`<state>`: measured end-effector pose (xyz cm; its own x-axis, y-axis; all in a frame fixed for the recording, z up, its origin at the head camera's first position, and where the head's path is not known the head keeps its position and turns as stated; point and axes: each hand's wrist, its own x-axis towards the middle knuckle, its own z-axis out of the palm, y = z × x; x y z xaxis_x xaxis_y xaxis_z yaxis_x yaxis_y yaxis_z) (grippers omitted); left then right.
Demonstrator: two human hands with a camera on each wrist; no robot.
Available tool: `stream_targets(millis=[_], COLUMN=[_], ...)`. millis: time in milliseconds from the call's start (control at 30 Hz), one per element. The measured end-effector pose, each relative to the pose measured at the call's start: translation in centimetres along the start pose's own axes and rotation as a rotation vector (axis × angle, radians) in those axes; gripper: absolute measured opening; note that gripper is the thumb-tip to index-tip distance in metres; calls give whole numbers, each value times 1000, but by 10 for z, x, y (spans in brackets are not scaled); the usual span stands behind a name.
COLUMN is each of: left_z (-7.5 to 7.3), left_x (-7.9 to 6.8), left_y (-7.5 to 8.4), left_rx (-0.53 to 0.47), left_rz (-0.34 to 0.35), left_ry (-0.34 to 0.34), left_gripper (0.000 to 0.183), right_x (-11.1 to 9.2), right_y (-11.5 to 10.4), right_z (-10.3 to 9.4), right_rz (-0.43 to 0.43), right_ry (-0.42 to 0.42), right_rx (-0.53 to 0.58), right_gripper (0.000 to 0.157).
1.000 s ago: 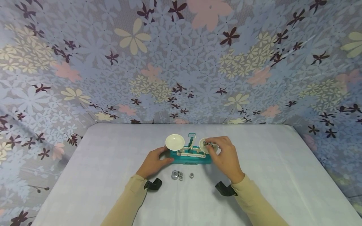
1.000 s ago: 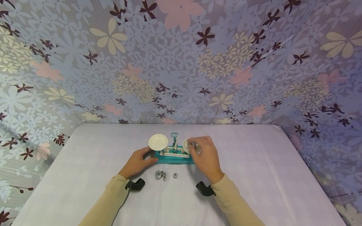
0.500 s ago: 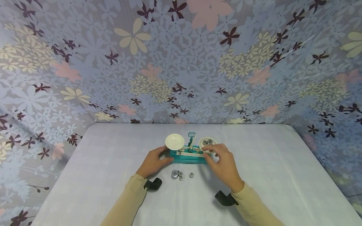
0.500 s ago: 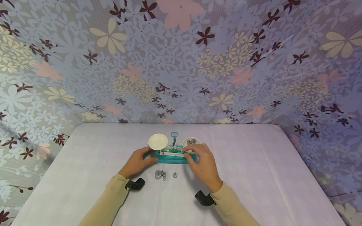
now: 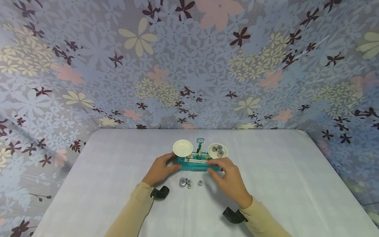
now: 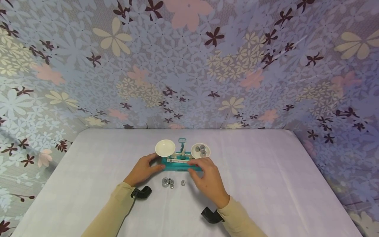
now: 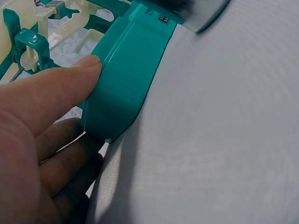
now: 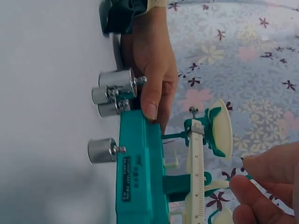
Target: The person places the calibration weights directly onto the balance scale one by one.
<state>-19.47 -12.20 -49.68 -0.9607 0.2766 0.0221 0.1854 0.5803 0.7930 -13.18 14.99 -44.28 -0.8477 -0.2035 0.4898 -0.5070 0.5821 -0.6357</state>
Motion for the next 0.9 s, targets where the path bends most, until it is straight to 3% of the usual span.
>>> stream_targets(millis=[333,900], left_z=[-2,0], left_x=[1,0], left_y=[2,1], left_rx=[7,3], left_rz=[6,-9], left_ry=[4,6], left_gripper=[68,67], right_x=[-6,-18], right_y=[-1,1], right_z=[8,23], right_rz=[6,94], right_ry=[-39,-142], right_rx=[42,132], right_gripper=[26,21])
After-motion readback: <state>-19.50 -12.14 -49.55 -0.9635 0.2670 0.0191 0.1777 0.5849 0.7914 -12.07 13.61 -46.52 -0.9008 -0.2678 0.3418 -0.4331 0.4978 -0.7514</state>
